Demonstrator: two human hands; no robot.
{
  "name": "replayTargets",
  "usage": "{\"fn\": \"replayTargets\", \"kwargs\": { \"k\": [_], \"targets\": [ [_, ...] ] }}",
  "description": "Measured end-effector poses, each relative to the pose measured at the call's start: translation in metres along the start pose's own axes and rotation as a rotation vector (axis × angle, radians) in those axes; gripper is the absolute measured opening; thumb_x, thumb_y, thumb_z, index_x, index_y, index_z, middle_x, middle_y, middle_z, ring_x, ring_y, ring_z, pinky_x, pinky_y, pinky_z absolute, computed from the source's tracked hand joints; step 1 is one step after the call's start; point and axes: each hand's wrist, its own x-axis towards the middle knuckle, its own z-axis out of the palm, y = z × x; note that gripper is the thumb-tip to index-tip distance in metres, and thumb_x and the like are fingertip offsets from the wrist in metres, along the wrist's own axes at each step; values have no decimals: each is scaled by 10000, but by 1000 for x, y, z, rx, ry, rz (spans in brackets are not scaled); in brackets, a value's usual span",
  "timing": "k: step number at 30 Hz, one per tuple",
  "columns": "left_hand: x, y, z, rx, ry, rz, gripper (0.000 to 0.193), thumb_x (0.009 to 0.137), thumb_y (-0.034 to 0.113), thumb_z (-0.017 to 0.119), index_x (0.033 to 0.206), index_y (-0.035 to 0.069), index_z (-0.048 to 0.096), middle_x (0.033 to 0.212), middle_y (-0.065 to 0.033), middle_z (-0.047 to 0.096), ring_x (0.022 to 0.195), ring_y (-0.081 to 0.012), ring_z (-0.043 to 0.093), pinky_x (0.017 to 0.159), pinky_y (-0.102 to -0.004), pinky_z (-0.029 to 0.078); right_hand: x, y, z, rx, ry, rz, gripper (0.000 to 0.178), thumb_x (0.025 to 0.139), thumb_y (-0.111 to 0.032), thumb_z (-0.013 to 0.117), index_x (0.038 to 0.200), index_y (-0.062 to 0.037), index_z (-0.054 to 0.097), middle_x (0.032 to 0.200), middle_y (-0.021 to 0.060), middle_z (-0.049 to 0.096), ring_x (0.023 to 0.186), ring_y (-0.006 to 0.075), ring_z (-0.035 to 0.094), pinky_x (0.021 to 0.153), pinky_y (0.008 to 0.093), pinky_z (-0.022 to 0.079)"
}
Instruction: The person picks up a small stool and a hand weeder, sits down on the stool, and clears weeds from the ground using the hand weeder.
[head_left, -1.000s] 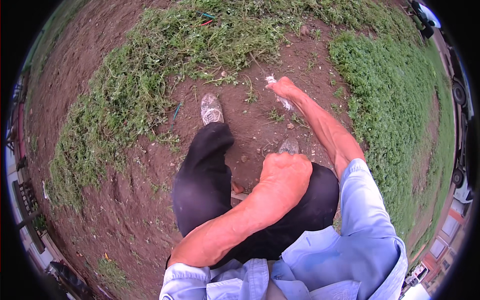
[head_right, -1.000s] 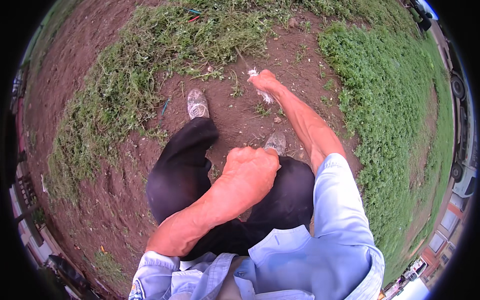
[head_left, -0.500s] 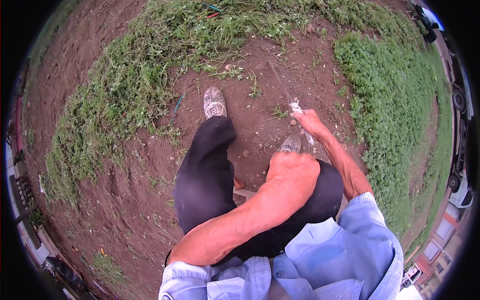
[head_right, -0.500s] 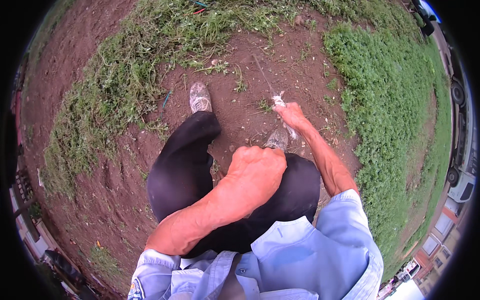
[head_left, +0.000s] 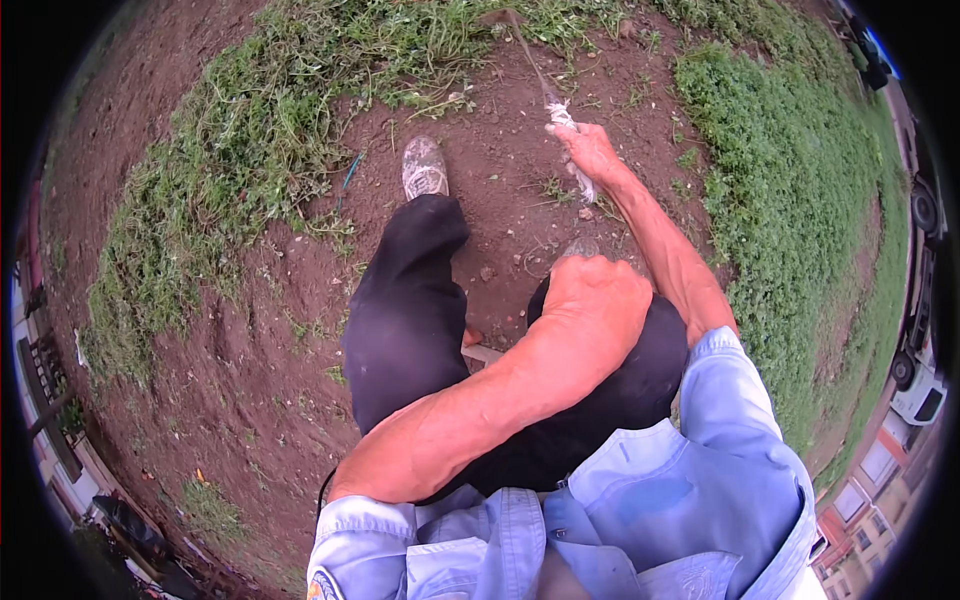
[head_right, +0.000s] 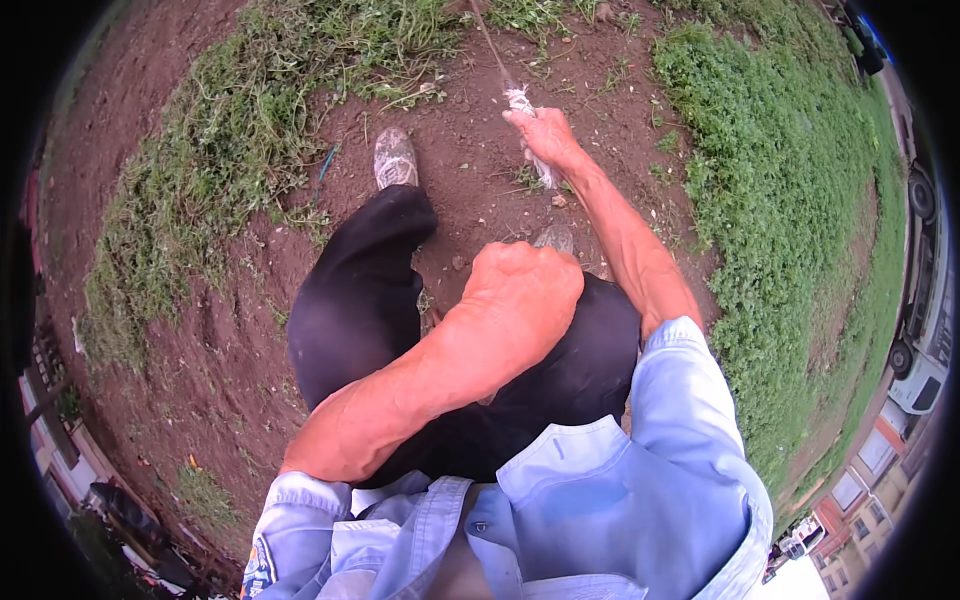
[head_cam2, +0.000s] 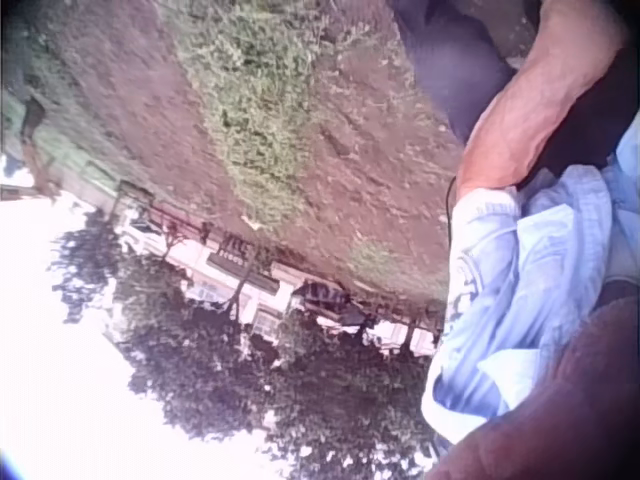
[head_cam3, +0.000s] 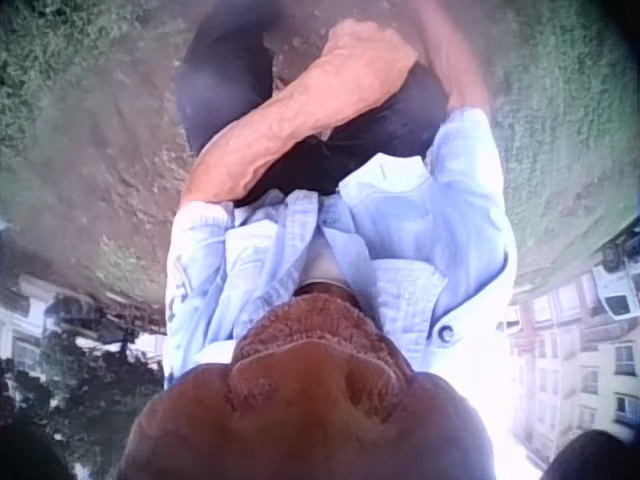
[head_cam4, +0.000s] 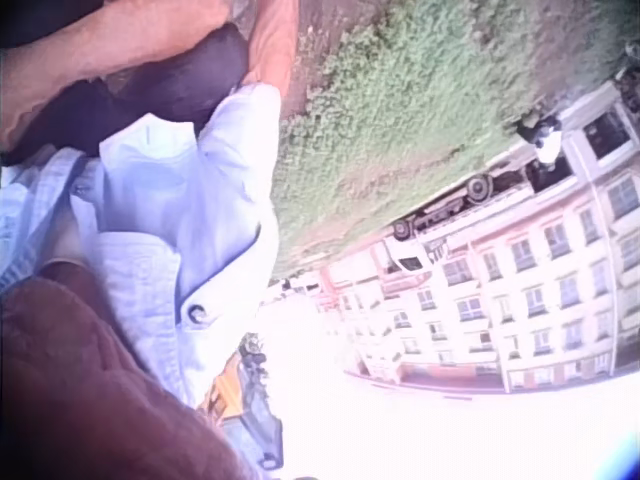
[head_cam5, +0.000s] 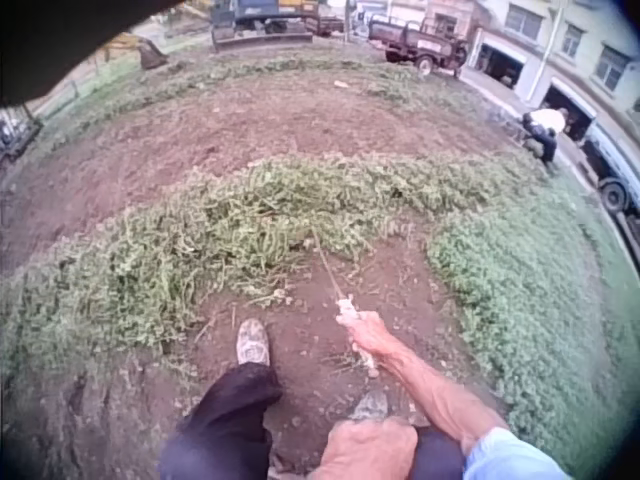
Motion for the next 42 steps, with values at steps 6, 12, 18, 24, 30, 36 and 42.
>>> {"fn": "replayTargets", "kwargs": {
  "k": [6, 12, 18, 24, 30, 36, 42],
  "targets": [
    [-13, -4, -7, 49, 90, 34, 104, 796, 103, 597, 785, 22, 662, 691, -188, 677, 675, -307, 705, 628, -404, 555, -148, 113, -39, 110, 449, 385, 414, 835, -383, 687, 823, 26, 623, 675, 77, 582, 605, 196, 563, 550, 375, 452],
    [-18, 0, -10, 157, 22, -11, 119, 778, 73, 589, 808, 19, 691, 795, -182, 703, 781, -325, 711, 691, -415, 564, -269, 297, -18, 7, 763, 767, 523, 807, -371, 673, 860, 148, 639, 785, 244, 661, 758, 285, 647, 697, 439, 488],
    [-9, -2, -1, 154, -18, -26, 161, 843, 137, 587, 831, -10, 651, 724, -242, 661, 747, -398, 680, 705, -486, 527, -254, 283, 33, -216, 293, 292, 489, 795, -405, 663, 903, 72, 658, 827, 240, 677, 793, 344, 667, 697, 453, 498],
    [-2, 8, -4, 192, -47, -38, 181, 856, 167, 598, 842, 0, 666, 743, -224, 673, 768, -373, 692, 719, -468, 538, -191, 186, 15, -134, 156, 97, 499, 774, -436, 663, 942, 33, 667, 878, 238, 688, 815, 396, 669, 718, 452, 512],
    [3, 13, -6, 238, -72, -65, 202, 883, 190, 594, 833, 7, 663, 747, -217, 682, 753, -363, 699, 697, -453, 551, -176, 235, 3, 28, 657, 475, 512, 778, -415, 654, 886, 86, 655, 897, 286, 677, 853, 409, 668, 769, 455, 514],
    [7, 13, 0, 241, -65, -8, 204, 891, 185, 583, 825, 5, 653, 728, -218, 674, 727, -373, 693, 674, -468, 544, -129, 212, 2, 39, 732, 648, 445, 779, -350, 657, 926, 70, 667, 988, 278, 678, 995, 396, 654, 874, 440, 502],
    [10, 11, 1, 195, -55, -65, 232, 877, 217, 607, 850, -11, 641, 695, -243, 646, 737, -425, 661, 711, -499, 516, -130, 149, 30, -67, 124, 175, 528, 763, -411, 705, 958, 77, 652, 923, 273, 655, 904, 361, 649, 795, 451, 481]
  ]
}}
